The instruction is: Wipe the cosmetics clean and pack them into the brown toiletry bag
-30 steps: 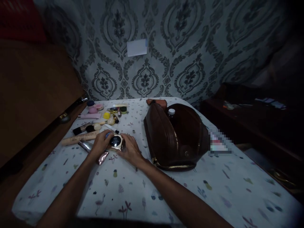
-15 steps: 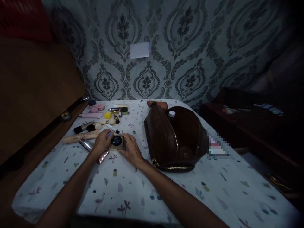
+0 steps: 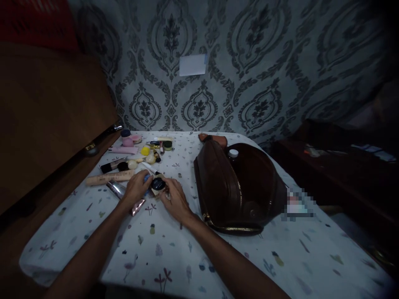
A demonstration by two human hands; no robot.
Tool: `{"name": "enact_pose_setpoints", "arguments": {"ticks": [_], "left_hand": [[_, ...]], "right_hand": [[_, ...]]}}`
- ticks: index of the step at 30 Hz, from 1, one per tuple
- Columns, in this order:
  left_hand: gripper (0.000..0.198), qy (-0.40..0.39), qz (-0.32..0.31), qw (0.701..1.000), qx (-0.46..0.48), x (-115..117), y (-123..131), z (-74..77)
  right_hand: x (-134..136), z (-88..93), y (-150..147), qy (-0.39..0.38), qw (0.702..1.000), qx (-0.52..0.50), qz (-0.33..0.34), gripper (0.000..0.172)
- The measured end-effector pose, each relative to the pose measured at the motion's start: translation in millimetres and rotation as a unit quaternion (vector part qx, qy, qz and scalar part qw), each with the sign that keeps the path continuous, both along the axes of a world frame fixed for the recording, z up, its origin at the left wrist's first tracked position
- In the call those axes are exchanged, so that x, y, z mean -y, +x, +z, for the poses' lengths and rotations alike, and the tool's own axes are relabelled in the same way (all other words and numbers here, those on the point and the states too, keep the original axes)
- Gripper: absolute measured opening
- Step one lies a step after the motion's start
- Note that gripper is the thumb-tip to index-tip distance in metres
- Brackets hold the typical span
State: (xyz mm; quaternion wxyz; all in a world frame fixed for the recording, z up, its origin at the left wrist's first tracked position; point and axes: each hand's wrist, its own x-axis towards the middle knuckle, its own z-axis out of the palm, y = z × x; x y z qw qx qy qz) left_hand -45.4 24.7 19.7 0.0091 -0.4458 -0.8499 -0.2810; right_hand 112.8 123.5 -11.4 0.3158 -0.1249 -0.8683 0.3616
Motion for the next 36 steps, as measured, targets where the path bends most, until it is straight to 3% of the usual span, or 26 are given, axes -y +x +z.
{"name": "enact_pose_setpoints", "arguments": {"ticks": [6, 12, 16, 20, 28, 32, 36], "left_hand": [[0.027, 0.019, -0.014, 0.999, 0.029, 1, 0, 1.9], [0.029, 0.05, 0.005, 0.998, 0.047, 0, -1, -0.4], [0.029, 0.04, 0.009, 0.999, 0.007, -10, -13, 7.7], [0.029, -0.004, 0.017, 0.999, -0.047, -44, -38, 23.5], [0.035, -0.088, 0.079, 0.988, -0.099, -142, -95, 44.9], [0.038, -0.148, 0.069, 0.979, -0.122, -176, -116, 52.0], [0.04, -0.21, 0.028, 0.968, -0.135, -203, -138, 54.7]], "right_hand": [[8, 6.1, -2, 0.005, 0.997, 0.078, -0.02, 0.063], [7, 1.4, -2, 0.022, 0.996, 0.086, -0.019, 0.065], [7, -0.6, -1, 0.025, 0.996, 0.079, -0.031, 0.066], [8, 1.1, 0, 0.023, 0.996, 0.086, -0.027, 0.065], [9, 6.5, 0, 0.005, 0.995, 0.098, -0.018, 0.063], [9, 14.6, 4, -0.018, 0.995, 0.1, -0.017, 0.065], [8, 21.6, 5, -0.04, 0.994, 0.102, -0.028, 0.055]]}}
